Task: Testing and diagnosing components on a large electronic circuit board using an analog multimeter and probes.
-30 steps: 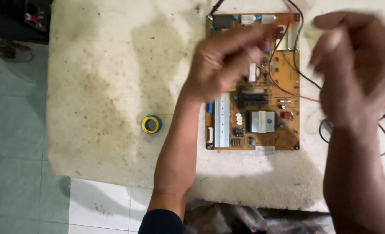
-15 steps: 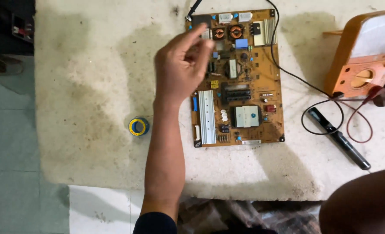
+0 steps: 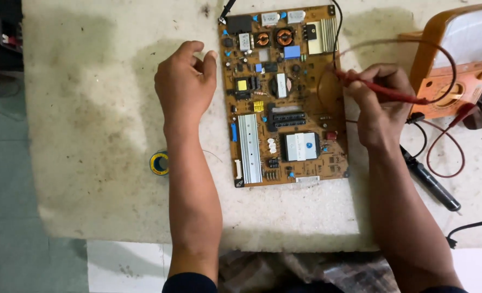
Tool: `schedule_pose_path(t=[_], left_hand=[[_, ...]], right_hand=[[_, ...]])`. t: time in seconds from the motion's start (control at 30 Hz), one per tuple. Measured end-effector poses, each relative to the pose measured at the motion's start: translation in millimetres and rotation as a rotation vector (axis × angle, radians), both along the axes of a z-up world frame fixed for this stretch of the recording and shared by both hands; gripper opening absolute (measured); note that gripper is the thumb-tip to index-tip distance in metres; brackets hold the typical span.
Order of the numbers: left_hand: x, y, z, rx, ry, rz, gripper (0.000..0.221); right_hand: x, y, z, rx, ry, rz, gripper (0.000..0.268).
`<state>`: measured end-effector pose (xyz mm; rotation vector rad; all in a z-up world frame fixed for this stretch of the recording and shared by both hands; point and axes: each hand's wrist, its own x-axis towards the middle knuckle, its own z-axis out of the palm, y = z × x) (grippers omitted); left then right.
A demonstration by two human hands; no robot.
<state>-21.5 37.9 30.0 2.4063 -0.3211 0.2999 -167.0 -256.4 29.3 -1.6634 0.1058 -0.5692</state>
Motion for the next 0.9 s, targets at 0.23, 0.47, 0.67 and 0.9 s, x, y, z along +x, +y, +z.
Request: schedule_pose_path(t=[0.23,0.47,0.67,0.9], left_hand=[[2,0,-1,0.048,0.145,-0.011,0.021],[0,-2,5,0.073,0.156,-0.061,0.021],[-1,-3,5,0.119,0.167,-0.065,0.023],[4,3,-8,0.158,0.111,-0.099,0.026]], right_hand=[[-7,42,44,0.275,0.376,-0.214,0.005],[-3,14,20,-0.396,-0.088,-0.129,0.011],[-11,6,11,-0.692,-0.206,-0.199,0.017],[2,-1,-7,-0.705,0.062,-0.048,0.045]])
